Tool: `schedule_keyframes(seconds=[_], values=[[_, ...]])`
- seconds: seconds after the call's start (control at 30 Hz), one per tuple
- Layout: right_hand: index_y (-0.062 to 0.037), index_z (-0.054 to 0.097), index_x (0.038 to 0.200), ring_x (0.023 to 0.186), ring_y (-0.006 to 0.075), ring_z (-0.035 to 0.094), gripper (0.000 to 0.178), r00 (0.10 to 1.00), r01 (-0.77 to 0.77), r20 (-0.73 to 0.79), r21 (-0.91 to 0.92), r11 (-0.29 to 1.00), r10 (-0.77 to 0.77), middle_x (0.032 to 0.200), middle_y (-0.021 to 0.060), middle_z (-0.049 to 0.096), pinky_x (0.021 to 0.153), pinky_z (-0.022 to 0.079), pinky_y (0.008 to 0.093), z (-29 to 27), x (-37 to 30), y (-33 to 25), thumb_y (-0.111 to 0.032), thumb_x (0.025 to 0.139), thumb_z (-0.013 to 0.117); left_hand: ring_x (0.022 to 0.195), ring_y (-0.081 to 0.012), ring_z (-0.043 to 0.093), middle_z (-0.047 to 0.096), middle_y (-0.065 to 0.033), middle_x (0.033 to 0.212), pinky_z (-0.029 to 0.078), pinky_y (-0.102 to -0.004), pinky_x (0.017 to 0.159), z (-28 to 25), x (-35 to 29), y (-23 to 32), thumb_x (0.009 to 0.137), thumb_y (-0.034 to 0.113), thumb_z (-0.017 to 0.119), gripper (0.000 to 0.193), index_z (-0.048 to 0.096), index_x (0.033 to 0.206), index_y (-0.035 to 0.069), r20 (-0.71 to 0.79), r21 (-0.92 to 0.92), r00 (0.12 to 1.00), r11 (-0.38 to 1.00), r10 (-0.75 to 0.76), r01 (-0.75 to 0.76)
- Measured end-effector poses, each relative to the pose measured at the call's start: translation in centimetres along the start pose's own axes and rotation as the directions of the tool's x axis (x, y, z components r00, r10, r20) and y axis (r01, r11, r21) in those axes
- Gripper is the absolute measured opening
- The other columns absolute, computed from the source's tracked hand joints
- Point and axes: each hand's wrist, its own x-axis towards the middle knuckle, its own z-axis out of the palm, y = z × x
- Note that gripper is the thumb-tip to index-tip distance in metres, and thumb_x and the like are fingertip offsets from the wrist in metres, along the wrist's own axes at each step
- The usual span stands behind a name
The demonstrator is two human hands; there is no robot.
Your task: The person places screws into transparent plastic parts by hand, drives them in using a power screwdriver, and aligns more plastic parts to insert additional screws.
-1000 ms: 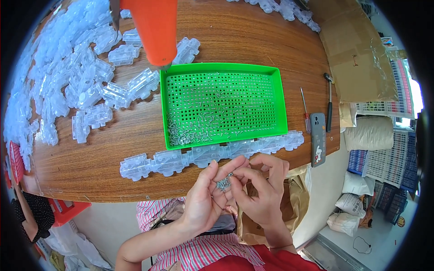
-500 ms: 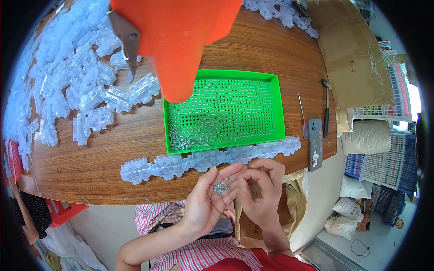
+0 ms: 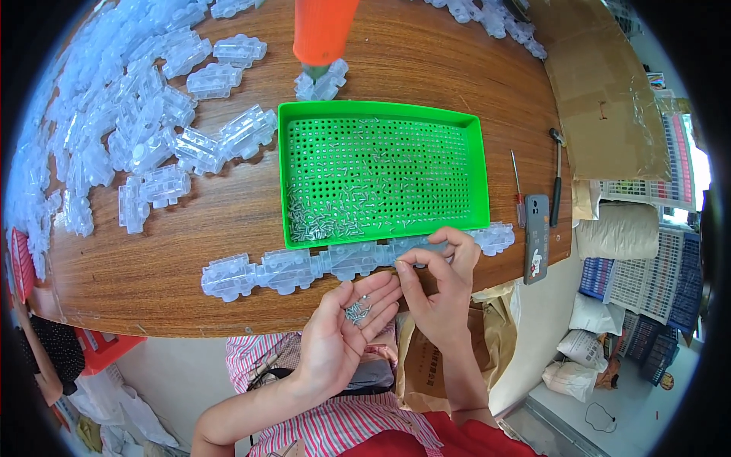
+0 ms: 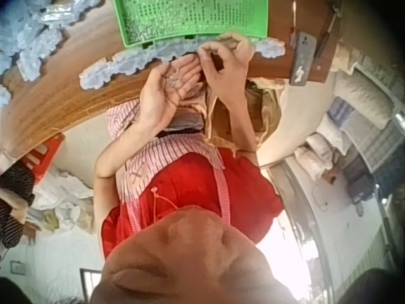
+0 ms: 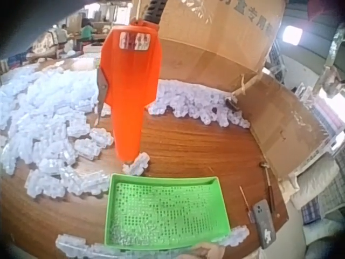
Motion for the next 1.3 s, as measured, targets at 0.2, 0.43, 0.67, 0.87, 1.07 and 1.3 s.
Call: schedule_keyframes(seconds=[0.2, 0.43, 0.67, 0.87, 1.07, 1.3], values=[[-0.0141, 0.069, 0.09, 0.091, 0.0236, 0.038, 0.014, 0.999, 0.034, -0.015, -0.056, 0.998, -0.035, 0.109, 0.0074, 0.046, 0.081, 0.033, 0.0358, 0.0, 0.2, -0.4, -0.012, 0.077, 0.075, 0.131, -0.029, 0.048, 0.049, -0.0216, 0.139, 0.038, -0.0393, 0.113, -0.2, 0.0, 0.1, 0.104, 0.031, 0.034, 0.052, 0.044, 0.135, -0.01, 0.019, 0.0, 1.0, 1.0, 0.006, -0.006], [-0.0132, 0.071, 0.089, 0.09, 0.0223, 0.042, 0.016, 0.995, -0.055, -0.086, 0.052, 0.997, 0.059, 0.104, 0.0068, 0.047, 0.076, 0.039, 0.0335, -0.1, -0.3, -0.6, -0.007, 0.076, 0.076, 0.134, -0.0293, 0.045, 0.047, -0.0227, 0.141, 0.034, -0.0398, 0.116, -0.4, 0.0, 0.2, 0.105, 0.034, 0.032, 0.055, 0.043, 0.136, -0.011, 0.047, -0.023, 0.999, 1.0, 0.002, -0.001], [-0.0137, 0.071, 0.089, 0.088, 0.0201, 0.045, 0.019, 0.997, 0.011, 0.073, 0.031, 0.999, -0.014, 0.101, 0.0028, 0.05, 0.077, 0.037, 0.0342, -1.6, -1.5, -3.7, -0.009, 0.073, 0.079, 0.122, -0.0251, 0.054, 0.051, -0.0164, 0.138, 0.042, -0.0368, 0.108, -0.5, 0.2, 0.0, 0.103, 0.04, 0.031, 0.059, 0.044, 0.138, -0.006, 0.06, -0.008, 0.998, 1.0, -0.012, 0.013], [-0.0136, 0.069, 0.087, 0.086, 0.0205, 0.044, 0.019, 0.995, 0.071, 0.066, -0.046, 0.996, -0.068, 0.1, 0.0008, 0.052, 0.078, 0.033, 0.0357, -0.8, -1.4, -4.2, -0.01, 0.07, 0.079, 0.119, -0.0224, 0.055, 0.05, -0.0143, 0.14, 0.045, -0.0338, 0.102, -0.4, -0.3, 0.1, 0.105, 0.042, 0.031, 0.06, 0.041, 0.141, -0.006, 0.1, 0.012, 0.994, 0.999, -0.045, 0.044], [-0.0113, 0.068, 0.086, 0.09, 0.0217, 0.044, 0.017, 0.999, -0.011, 0.045, 0.12, 0.993, 0.006, 0.102, 0.0043, 0.052, 0.079, 0.036, 0.0345, -0.2, -1.9, -3.6, -0.008, 0.072, 0.077, 0.117, -0.0218, 0.056, 0.051, -0.0152, 0.138, 0.047, -0.0339, 0.1, -0.8, -0.1, -0.1, 0.105, 0.039, 0.032, 0.058, 0.042, 0.139, -0.006, 0.114, -0.037, 0.992, 0.998, -0.054, 0.058], [-0.0096, 0.066, 0.095, 0.095, 0.0242, 0.042, 0.013, 0.999, -0.011, -0.03, 0.094, 0.996, 0.014, 0.109, 0.0095, 0.048, 0.083, 0.034, 0.0368, 0.8, -0.5, -1.8, -0.007, 0.082, 0.071, 0.13, -0.0285, 0.049, 0.05, -0.02, 0.138, 0.038, -0.038, 0.112, -1.0, -0.3, 0.1, 0.105, 0.034, 0.033, 0.055, 0.044, 0.134, -0.011, 0.051, -0.088, 0.998, 0.996, 0.03, -0.025]])
